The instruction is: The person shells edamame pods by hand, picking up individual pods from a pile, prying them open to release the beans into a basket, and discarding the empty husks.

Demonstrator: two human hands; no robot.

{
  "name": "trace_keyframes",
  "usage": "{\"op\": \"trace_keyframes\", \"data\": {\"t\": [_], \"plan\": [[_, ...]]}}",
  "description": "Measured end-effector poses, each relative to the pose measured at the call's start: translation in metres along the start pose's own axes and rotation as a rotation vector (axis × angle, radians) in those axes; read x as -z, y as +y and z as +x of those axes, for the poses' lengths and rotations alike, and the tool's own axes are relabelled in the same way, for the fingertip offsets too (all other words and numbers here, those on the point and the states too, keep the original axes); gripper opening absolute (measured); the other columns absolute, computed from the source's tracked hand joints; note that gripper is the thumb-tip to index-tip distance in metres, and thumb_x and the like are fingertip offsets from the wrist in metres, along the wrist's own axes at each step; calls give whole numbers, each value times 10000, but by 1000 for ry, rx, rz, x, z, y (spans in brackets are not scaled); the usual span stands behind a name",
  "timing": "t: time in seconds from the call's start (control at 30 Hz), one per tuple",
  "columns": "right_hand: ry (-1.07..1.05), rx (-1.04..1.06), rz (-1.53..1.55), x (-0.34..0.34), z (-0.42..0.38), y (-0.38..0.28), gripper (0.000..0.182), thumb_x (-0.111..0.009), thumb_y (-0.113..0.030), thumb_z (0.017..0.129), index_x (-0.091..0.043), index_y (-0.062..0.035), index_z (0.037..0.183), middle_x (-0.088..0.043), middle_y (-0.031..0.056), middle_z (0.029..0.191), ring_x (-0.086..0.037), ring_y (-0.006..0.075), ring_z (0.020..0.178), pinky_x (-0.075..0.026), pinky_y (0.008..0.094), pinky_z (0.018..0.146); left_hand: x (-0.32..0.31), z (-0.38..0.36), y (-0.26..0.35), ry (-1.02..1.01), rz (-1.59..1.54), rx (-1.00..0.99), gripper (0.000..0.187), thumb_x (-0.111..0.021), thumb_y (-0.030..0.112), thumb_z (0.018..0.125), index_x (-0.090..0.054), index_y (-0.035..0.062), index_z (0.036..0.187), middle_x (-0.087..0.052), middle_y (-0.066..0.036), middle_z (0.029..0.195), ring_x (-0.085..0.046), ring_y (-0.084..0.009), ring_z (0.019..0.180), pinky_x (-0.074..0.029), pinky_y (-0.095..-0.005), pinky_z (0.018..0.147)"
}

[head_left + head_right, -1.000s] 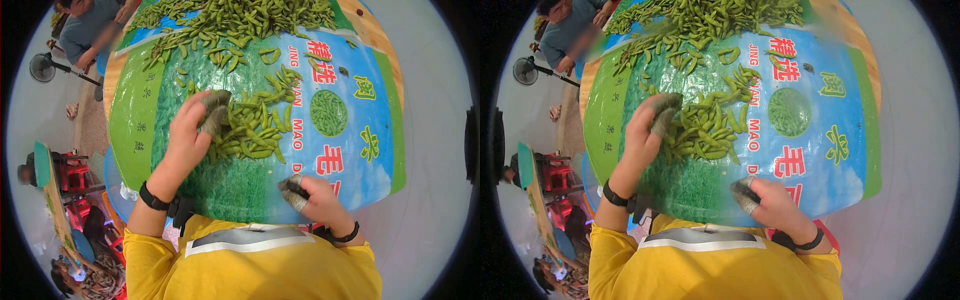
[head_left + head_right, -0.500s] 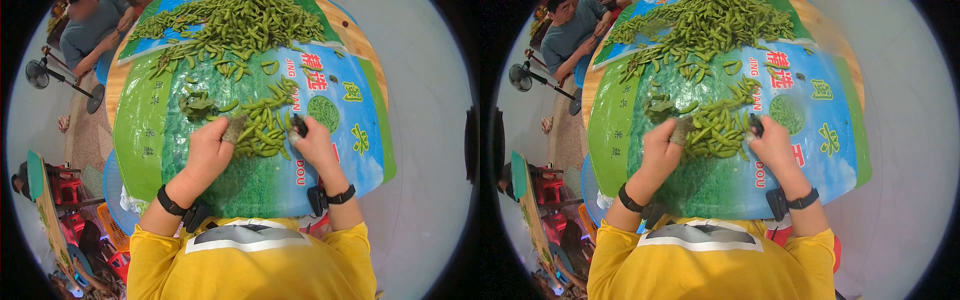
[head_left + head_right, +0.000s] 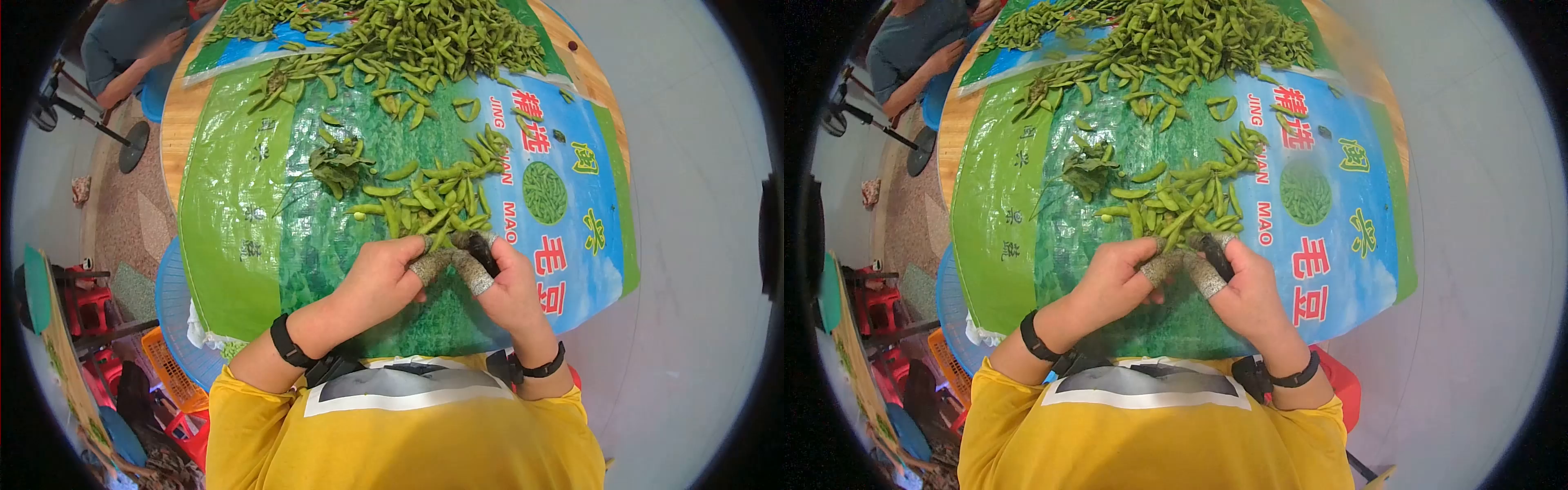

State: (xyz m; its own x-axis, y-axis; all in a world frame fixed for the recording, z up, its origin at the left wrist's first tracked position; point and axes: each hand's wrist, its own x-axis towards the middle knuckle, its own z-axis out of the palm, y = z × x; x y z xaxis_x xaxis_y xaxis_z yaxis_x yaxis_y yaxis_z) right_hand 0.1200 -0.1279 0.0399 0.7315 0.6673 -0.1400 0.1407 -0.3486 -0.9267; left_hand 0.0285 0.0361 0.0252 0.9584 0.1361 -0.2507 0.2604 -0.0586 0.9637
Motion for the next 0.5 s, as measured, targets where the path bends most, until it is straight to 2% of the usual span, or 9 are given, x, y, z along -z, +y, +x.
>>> {"op": "trace_keyframes", "data": {"t": [0.07, 0.17, 0.23, 0.3, 0.37, 0.4, 0.47, 0.5], "plan": [[-44, -56, 48, -5, 3, -3, 251, -626, -162, 829, -567, -6, 1016, -612, 28, 829, -553, 79, 743, -463, 243, 662, 10, 1, -10, 142, 375, -331, 73, -542, 48, 747, -537, -15, 783, -539, -147, 634, -561, -314, 606, -442, -381, 561], [-122, -185, 97, -13, 8, -9, 230, -610, -191, 843, -567, -16, 985, -579, 1, 736, -528, 67, 636, -437, 232, 567, 23, -6, -8, 45, 413, -345, 86, -557, 55, 739, -528, -12, 784, -518, -161, 669, -520, -360, 660, -426, -402, 595], [-154, -270, 92, -19, 10, -11, 219, -602, -203, 849, -567, -22, 967, -555, -13, 689, -507, 58, 579, -415, 225, 517, 29, -7, -14, -18, 303, -364, 85, -551, 54, 738, -527, -14, 783, -526, -167, 687, -521, -360, 669, -428, -393, 599], [-114, -235, 125, -26, 12, -10, 202, -592, -198, 852, -559, -32, 963, -523, -29, 644, -479, 47, 525, -379, 214, 469, 35, -9, -19, -76, 198, -382, 84, -545, 53, 738, -525, -16, 782, -533, -174, 705, -522, -361, 679, -429, -383, 604], [-106, -228, 131, -33, 9, -14, 163, -573, -170, 866, -546, -29, 944, -521, -19, 655, -474, 52, 529, -375, 207, 468, 43, -13, -23, -140, 125, -178, 95, -569, 87, 804, -555, 1, 841, -529, -43, 677, -476, -133, 544, -391, -277, 502], [-102, -210, 138, -36, 8, -17, 126, -554, -142, 881, -533, -26, 926, -520, -9, 665, -469, 58, 532, -371, 200, 468, 45, -14, -22, -149, 128, -176, 95, -569, 87, 804, -555, 1, 841, -529, -43, 677, -476, -133, 544, -391, -277, 502], [-91, -214, 174, -41, 0, -23, 119, -543, -128, 884, -528, -23, 939, -524, -5, 684, -472, 61, 537, -372, 202, 467, 48, -15, -15, -113, -95, 63, 76, -502, 50, 784, -561, 17, 818, -559, -74, 664, -538, -173, 582, -421, -290, 544], [-87, -217, 204, -42, -4, -26, 114, -531, -114, 888, -522, -20, 952, -527, -1, 702, -474, 64, 542, -374, 204, 465, 49, -15, -15, -125, -87, 62, 76, -502, 50, 784, -561, 17, 818, -559, -74, 664, -538, -173, 582, -421, -290, 544]]}}
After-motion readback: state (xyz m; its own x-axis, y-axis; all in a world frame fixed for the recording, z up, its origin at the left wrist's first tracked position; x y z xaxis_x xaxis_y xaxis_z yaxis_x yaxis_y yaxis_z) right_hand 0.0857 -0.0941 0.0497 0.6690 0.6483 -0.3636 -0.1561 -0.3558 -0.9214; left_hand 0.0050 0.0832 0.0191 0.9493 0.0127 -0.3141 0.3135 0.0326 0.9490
